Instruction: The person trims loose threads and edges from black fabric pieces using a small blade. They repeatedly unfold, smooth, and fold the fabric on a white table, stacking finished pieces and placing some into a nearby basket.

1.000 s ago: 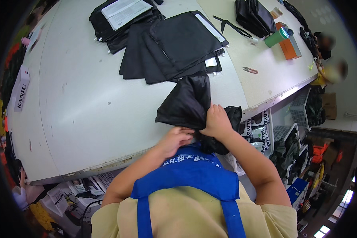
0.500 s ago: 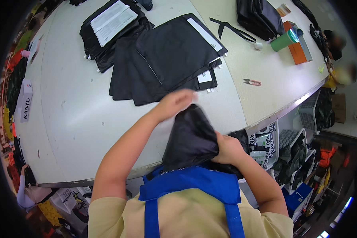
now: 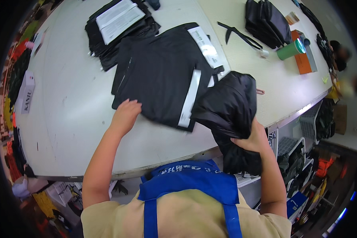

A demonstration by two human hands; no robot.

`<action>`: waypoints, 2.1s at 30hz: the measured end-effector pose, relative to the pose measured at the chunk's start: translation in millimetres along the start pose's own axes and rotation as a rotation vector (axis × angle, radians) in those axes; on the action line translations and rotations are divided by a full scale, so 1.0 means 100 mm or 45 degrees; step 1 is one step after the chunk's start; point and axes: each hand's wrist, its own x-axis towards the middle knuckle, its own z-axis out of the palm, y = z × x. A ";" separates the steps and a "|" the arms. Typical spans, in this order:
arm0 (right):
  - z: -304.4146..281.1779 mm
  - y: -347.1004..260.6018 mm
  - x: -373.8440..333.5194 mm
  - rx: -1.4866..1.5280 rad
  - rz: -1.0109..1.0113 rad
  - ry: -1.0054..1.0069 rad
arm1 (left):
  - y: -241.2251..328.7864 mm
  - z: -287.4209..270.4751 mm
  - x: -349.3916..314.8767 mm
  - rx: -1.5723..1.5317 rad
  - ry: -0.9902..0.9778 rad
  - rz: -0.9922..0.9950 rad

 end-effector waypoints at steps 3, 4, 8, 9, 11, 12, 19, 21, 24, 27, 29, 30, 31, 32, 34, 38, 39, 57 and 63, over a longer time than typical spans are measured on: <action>0.28 -0.40 0.23 -0.177 -0.129 -0.154 | 0.13 0.02 -0.60 -0.091 -0.162 -0.109; 0.43 -0.55 0.30 -0.254 -0.134 -0.248 | 0.29 0.12 -0.69 -0.185 -0.113 -0.168; 0.98 -0.63 0.47 -0.323 -0.221 -0.285 | 1.21 0.50 -0.64 -0.167 0.103 -0.429; 1.02 -0.63 0.47 -0.343 -0.235 -0.291 | 1.23 0.65 -0.66 -0.066 0.243 -0.299; 1.03 -0.61 0.44 -0.359 -0.225 -0.318 | 1.20 0.80 -0.73 -0.032 0.286 -0.184; 1.02 -0.62 0.44 -0.362 -0.221 -0.326 | 1.16 0.81 -0.77 -0.097 0.191 -0.198; 0.99 -0.64 0.25 -0.605 -0.836 -0.401 | 1.16 0.61 -0.77 -0.320 0.226 -0.756; 0.93 -0.63 0.27 -0.725 -1.047 -0.514 | 1.10 0.59 -0.80 -0.219 0.309 -0.776; 0.85 -0.82 0.29 -0.886 -1.314 -0.730 | 1.05 0.39 -0.77 -0.361 0.422 -0.676; 0.97 -0.85 0.37 -0.839 -1.106 -0.811 | 1.18 0.15 -0.73 -0.352 0.291 -0.517; 1.00 -0.73 0.33 -0.745 -0.928 -0.643 | 1.21 0.20 -0.79 -0.351 0.378 -0.482; 1.00 -0.73 0.30 -0.696 -0.838 -0.561 | 1.22 0.17 -0.82 -0.356 0.351 -0.503; 0.99 -0.76 0.30 -0.684 -0.541 -0.586 | 1.23 0.12 -0.86 -0.361 0.323 -0.522; 0.97 -0.79 0.26 -0.586 -0.376 -0.484 | 1.25 0.09 -0.88 -0.366 0.295 -0.540; 0.95 -0.87 0.23 -0.563 -0.175 -0.510 | 1.39 0.07 -0.82 -0.382 0.486 -0.477; 1.18 -0.69 0.23 -0.366 -0.204 -0.328 | 1.73 0.06 -0.62 -0.312 0.720 -0.200; 1.23 -0.78 0.24 -0.234 -0.164 -0.335 | 1.87 0.08 -0.60 -0.352 0.654 -0.106; 1.50 -1.15 0.50 0.994 -0.489 0.199 | 1.12 0.16 -0.96 -0.580 0.829 -0.279; 1.42 -1.25 0.46 1.324 -0.366 0.076 | 1.01 0.30 -0.56 -1.081 1.186 -0.193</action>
